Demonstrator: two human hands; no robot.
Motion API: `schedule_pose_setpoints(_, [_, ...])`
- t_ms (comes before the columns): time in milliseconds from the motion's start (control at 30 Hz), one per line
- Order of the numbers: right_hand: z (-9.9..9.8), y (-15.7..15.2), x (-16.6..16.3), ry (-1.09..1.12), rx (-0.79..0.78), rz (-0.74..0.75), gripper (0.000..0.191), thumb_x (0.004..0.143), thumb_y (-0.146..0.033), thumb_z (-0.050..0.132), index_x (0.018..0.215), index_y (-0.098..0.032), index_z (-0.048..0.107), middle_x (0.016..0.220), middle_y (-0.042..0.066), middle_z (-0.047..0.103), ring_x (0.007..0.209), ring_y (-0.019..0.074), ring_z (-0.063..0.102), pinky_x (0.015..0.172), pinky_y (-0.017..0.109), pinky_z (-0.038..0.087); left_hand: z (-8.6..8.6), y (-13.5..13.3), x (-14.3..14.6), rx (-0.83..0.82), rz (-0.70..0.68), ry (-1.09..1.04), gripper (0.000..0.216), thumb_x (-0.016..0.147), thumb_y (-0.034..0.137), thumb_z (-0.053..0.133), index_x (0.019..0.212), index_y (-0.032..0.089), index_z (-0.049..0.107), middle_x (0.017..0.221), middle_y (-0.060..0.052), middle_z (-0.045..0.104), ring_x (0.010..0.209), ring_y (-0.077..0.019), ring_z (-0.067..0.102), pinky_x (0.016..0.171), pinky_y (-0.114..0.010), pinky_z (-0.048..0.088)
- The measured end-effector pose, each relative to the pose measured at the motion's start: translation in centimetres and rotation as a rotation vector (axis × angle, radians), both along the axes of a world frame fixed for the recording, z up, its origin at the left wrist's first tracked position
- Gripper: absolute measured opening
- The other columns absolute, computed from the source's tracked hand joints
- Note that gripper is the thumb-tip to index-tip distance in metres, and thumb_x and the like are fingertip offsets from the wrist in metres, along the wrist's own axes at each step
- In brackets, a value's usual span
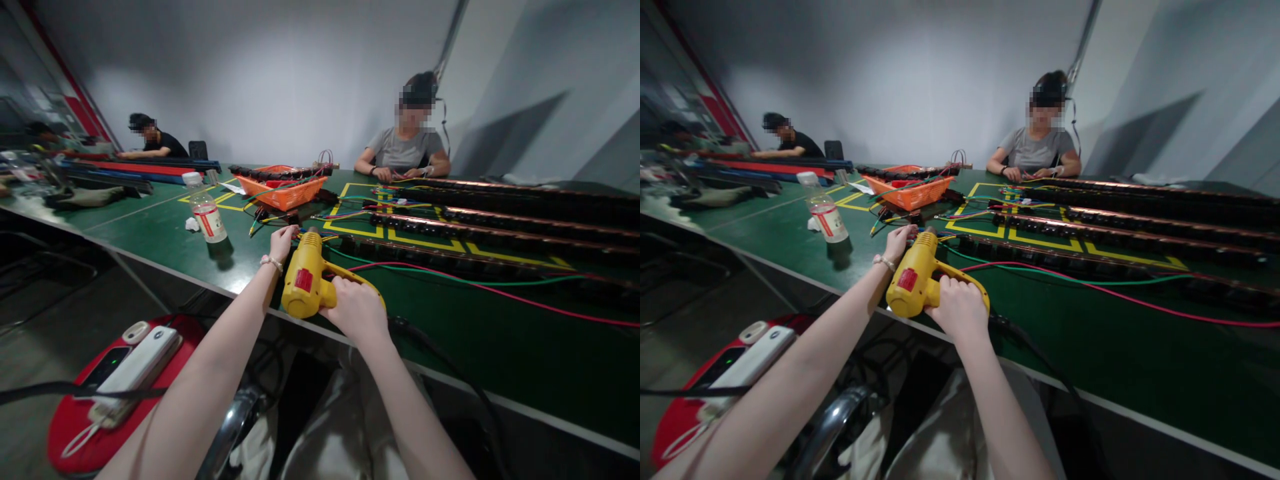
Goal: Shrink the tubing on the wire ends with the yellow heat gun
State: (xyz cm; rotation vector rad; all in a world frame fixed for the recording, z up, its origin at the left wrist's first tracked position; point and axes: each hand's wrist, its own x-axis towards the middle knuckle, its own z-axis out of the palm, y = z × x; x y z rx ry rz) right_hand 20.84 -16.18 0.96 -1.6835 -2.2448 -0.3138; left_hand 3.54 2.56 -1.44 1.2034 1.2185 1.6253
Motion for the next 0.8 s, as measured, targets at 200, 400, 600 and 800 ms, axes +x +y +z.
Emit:
schedule_pose_setpoints(200, [-0.1,0.3,-1.0,0.016,0.006,0.014,0.037,0.072,-0.05,0.061,0.088,-0.018,0.052,0.083,0.007,0.066,0.081,0.0221,0.063,0.07,0.032,0.04,0.1,0.4,0.0,-0.022,0.033,-0.01,0.027,0.077,0.035,0.058,0.08,0.011,0.069,0.085,-0.009,0.071,0.078,-0.0174,0.062,0.072,-0.029,0.05])
schedule_pose_setpoints(400, [0.0,0.3,-0.8,0.034,-0.01,0.027,0.035,0.073,-0.05,0.059,0.089,-0.019,0.052,0.088,0.007,0.067,0.083,0.0221,0.063,0.073,0.033,0.039,0.1,0.3,-0.1,-0.016,0.044,0.018,0.024,0.078,0.028,0.053,0.081,0.011,0.069,0.086,-0.009,0.071,0.078,-0.0169,0.063,0.074,-0.029,0.049])
schedule_pose_setpoints(600, [0.1,0.3,0.7,0.035,-0.022,0.029,0.034,0.072,-0.05,0.059,0.087,-0.02,0.052,0.088,0.003,0.068,0.082,0.0207,0.064,0.071,0.032,0.038,-0.2,0.2,-0.3,0.027,0.004,0.054,0.028,0.072,0.035,0.058,0.084,0.012,0.07,0.085,-0.009,0.07,0.08,-0.0177,0.063,0.07,-0.027,0.05])
schedule_pose_setpoints(800, [0.4,-0.2,3.2,0.004,-0.035,-0.001,0.032,0.073,-0.053,0.057,0.08,-0.022,0.052,0.082,0.001,0.068,0.077,0.0194,0.064,0.063,0.03,0.035,-0.2,-0.4,-0.2,0.081,0.027,0.123,0.025,0.066,0.029,0.063,0.084,0.013,0.071,0.086,-0.007,0.071,0.081,-0.0169,0.063,0.075,-0.029,0.049])
